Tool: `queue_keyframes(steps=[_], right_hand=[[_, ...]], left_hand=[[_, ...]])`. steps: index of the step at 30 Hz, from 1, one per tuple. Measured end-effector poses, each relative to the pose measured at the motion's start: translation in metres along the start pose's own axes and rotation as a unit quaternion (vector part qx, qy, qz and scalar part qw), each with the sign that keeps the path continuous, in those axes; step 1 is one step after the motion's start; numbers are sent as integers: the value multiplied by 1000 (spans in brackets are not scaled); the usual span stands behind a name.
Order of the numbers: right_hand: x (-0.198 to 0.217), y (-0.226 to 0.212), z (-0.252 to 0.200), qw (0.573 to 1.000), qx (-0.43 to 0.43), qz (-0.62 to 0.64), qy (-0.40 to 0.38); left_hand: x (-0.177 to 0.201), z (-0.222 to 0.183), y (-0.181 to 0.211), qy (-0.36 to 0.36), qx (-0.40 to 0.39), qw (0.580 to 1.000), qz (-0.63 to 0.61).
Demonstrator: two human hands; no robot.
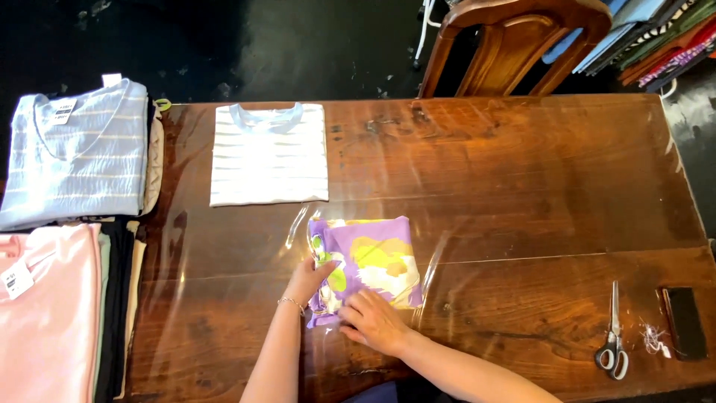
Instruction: Folding a patterned garment and wrapping it in clear plastic film using scissors for trimming.
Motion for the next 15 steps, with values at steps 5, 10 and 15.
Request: queue_keyframes(steps=[5,10,15], right_hand=[[-9,0,21,1000,-23,-10,-16],[-38,-2,25,996,-17,-66,-49],[-53,-2,31,990,-34,-126,-48]], left_hand=[[24,33,-27,35,-65,985,156],[44,56,-24,49,-85,983,152],[63,77,24,152,-247,926,240]])
Point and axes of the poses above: each hand's wrist, its own z-axis towards the middle knuckle, its own x-axis out of the back of the hand, y = z × x, the point moved 10 cm from there along z, towards the middle knuckle, and after that the axes turned 12 degrees about -x, right-handed, at the moved point
